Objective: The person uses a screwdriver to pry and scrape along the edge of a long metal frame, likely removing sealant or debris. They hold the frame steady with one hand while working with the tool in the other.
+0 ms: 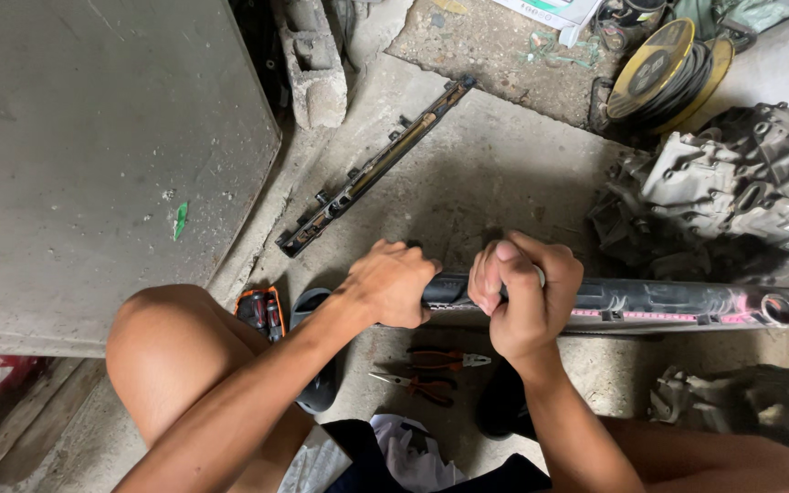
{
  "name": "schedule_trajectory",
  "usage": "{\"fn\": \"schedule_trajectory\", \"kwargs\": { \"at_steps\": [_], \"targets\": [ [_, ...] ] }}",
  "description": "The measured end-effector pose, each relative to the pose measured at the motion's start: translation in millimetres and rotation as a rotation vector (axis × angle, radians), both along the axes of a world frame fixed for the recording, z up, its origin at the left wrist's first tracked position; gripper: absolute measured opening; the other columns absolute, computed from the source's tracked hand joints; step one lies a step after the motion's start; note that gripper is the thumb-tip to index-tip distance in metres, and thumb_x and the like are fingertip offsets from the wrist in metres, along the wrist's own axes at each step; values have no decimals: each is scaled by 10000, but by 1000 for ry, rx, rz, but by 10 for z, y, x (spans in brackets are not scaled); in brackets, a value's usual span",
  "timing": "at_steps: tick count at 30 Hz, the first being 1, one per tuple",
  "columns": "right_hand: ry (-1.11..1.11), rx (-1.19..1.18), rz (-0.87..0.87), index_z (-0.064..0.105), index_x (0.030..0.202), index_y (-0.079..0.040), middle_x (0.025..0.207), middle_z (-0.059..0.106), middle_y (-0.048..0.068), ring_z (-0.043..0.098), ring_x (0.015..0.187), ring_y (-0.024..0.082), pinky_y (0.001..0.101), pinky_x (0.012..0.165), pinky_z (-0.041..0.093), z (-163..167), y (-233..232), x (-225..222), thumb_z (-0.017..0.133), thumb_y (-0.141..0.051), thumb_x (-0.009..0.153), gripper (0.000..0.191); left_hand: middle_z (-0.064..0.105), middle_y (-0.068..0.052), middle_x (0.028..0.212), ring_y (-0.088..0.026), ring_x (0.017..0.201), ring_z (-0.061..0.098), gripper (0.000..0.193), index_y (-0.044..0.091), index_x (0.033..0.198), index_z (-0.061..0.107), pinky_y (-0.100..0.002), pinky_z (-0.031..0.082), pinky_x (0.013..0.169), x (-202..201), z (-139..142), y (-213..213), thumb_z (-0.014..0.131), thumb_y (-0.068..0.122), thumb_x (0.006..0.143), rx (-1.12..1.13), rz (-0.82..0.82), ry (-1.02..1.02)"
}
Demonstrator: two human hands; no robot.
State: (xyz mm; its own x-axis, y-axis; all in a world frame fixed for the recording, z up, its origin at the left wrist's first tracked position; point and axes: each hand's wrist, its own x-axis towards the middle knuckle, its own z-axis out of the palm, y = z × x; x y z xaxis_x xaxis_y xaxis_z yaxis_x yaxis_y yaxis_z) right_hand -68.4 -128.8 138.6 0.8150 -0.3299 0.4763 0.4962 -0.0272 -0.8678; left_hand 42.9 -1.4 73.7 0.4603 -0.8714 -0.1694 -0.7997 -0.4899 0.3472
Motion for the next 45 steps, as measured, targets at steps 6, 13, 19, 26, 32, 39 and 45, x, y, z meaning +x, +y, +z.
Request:
{"fn": "schedule_trajectory", "kwargs": {
  "at_steps": [6, 13, 19, 26, 32, 39, 45],
  "targets": [
    [65, 115, 60, 396, 620, -12, 522, 406, 66, 372, 420, 131, 294, 415, 328, 26, -118, 127, 430, -106, 991, 384, 713, -176, 971, -363, 1023, 659, 410, 96, 1025, 728, -497, 481, 938, -4, 8, -4, 794, 325, 692, -11, 3, 12],
    [189, 301, 47, 414, 622, -27, 509, 372, 58, 325, 388, 131, 293, 370, 262, 13, -328, 393, 452, -141, 988, 386, 723, -169, 969, -366, 1048, 656, 428, 103, 1037, 729, -532, 465, 975, 4, 22, -21, 803, 259, 646, -3, 12, 45],
    [265, 388, 51, 407, 624, -49, 499, 349, 51, 313, 382, 130, 299, 357, 243, 17, -459, 570, 486, -178, 958, 367, 734, -173, 977, -372, 1054, 672, 412, 89, 1036, 734, -539, 477, 1002, 46, 63, -33, 796, 248, 661, 29, 0, 50],
    [222, 353, -2, 420, 634, -42, 505, 361, 54, 328, 391, 142, 308, 369, 250, 46, -418, 442, 476, -165, 990, 381, 744, -170, 973, -357, 1042, 688, 402, 94, 1045, 745, -514, 477, 1016, 33, 95, -18, 784, 246, 675, 50, 5, 52],
    [65, 206, 40, 423, 643, -15, 538, 418, 80, 356, 432, 138, 303, 420, 304, 13, -176, 108, 444, -122, 1005, 378, 723, -175, 1018, -365, 1108, 648, 484, 82, 1103, 725, -510, 481, 990, 10, 43, -3, 814, 333, 698, 17, 0, 9],
    [90, 174, 96, 418, 627, -9, 533, 411, 81, 375, 436, 152, 303, 426, 319, 9, -138, 183, 453, -114, 1000, 389, 721, -170, 1042, -363, 1104, 649, 486, 109, 1114, 728, -542, 464, 1007, 16, 44, -25, 812, 300, 676, 29, 14, 31],
    [263, 390, 92, 398, 619, -53, 503, 350, 56, 308, 386, 144, 306, 367, 258, 27, -305, 438, 459, -171, 965, 371, 735, -158, 1005, -353, 1078, 666, 429, 102, 1058, 737, -522, 488, 972, 5, 32, -26, 799, 271, 669, 24, -3, 44]
  ]
}}
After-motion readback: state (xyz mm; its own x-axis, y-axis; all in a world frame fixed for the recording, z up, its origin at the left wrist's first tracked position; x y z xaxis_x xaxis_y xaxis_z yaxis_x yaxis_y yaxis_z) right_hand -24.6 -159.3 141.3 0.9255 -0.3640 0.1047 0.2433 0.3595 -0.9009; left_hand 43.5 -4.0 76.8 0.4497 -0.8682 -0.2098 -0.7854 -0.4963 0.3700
